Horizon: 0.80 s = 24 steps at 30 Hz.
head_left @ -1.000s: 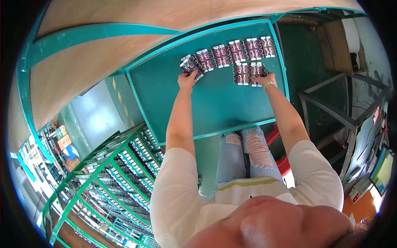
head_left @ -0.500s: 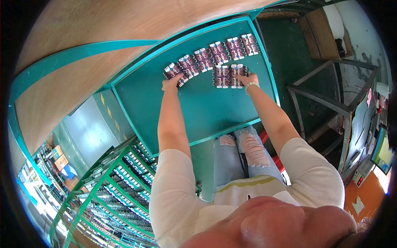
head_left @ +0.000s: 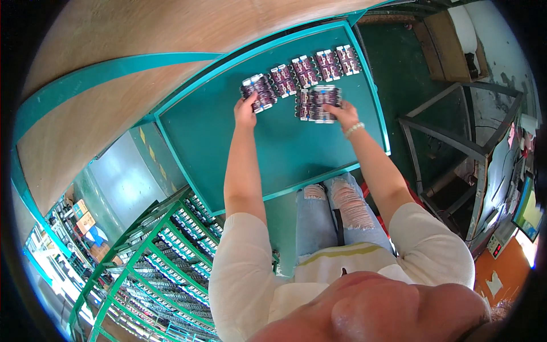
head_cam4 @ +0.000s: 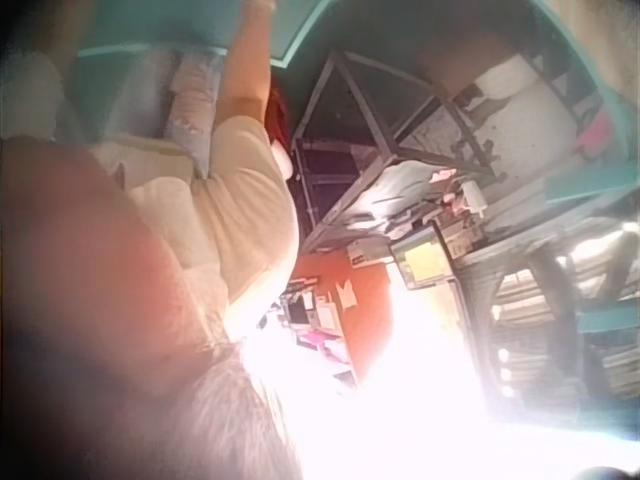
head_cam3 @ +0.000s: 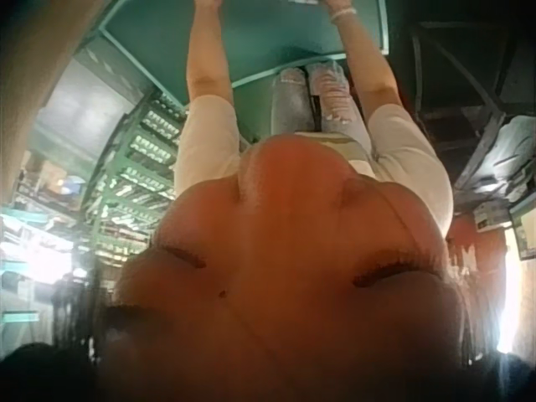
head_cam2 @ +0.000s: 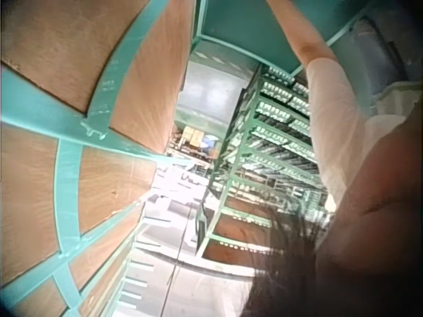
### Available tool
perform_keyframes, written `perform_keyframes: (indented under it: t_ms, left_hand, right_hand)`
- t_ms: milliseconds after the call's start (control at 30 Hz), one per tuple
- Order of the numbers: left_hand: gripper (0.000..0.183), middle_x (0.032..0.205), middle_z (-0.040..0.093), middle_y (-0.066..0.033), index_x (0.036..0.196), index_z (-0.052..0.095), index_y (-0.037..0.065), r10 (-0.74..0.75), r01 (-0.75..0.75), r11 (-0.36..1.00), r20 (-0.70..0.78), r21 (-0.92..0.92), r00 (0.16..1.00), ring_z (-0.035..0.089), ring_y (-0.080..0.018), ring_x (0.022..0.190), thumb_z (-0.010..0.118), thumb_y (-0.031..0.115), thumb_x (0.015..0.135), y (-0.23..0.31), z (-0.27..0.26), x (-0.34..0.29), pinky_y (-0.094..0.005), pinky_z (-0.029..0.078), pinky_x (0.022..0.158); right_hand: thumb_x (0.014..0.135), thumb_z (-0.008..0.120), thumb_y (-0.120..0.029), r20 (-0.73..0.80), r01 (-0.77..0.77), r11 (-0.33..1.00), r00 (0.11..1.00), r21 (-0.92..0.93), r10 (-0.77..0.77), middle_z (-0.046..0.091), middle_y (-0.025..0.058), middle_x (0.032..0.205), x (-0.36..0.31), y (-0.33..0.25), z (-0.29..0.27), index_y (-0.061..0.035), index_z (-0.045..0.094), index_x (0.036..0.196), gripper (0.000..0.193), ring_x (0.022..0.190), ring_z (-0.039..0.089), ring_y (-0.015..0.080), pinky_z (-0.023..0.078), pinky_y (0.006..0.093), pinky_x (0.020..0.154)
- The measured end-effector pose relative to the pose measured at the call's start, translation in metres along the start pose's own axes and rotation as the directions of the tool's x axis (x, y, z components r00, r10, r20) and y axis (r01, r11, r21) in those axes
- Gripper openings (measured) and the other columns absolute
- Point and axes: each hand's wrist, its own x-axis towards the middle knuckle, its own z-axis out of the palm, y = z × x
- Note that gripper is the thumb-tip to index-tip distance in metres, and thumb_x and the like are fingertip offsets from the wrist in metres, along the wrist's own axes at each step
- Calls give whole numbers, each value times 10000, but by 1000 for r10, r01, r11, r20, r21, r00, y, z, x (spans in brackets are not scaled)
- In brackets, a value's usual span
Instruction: The person picks up purple circuit boards from a green rack and places them onto a workbench. They then pick up small white components and insert them into the boards by hand, repeating this process for multiple units. The person handles the boards one at a time, inserting components and placing the finished boards into a pile on the table.
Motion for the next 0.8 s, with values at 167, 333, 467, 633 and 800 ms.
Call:
perform_keyframes:
  t_ms: [167,333,467,633,800]
  left_hand:
    - [708,1259,577,-234,1129,662,57,265,140,644,-391,752,881,648,-365,1057,924,525,666,-52,8,39,-463,544,925]
    - [776,1338,513,-256,1153,664,77,245,127,688,-394,714,886,622,-414,1124,953,526,590,-52,22,33,-493,537,961]
    - [605,987,733,-105,1078,627,18,269,-135,901,-289,412,919,697,-220,866,973,253,641,-55,36,10,-390,560,801]
    - [553,998,693,-91,1054,551,20,382,-259,888,-297,379,875,662,-199,852,941,189,700,-61,17,-53,-372,546,791]
    - [467,1027,674,-83,1078,534,30,186,-149,981,-368,127,911,648,-173,905,887,123,787,-64,-16,-174,-340,537,806]
  right_hand:
    - [596,986,-292,-175,-88,786,984,-611,-26,673,171,1237,5,9,70,48,541,1344,935,1107,673,243,528,356,1002]
    - [478,1020,-418,-271,-236,837,956,-494,110,622,204,1309,28,38,71,90,426,1397,1207,1154,656,289,553,379,986]
    - [524,1011,-338,-259,-301,825,946,-478,195,714,183,1205,44,47,66,98,572,1275,973,1037,710,243,566,386,939]
    - [568,969,-279,-275,-340,806,934,-484,228,746,162,1130,49,37,85,66,661,1178,766,975,721,239,577,379,901]
    - [543,936,-407,-502,-466,612,855,-639,128,714,168,1185,60,28,106,-34,615,1331,928,1050,699,276,573,414,945]
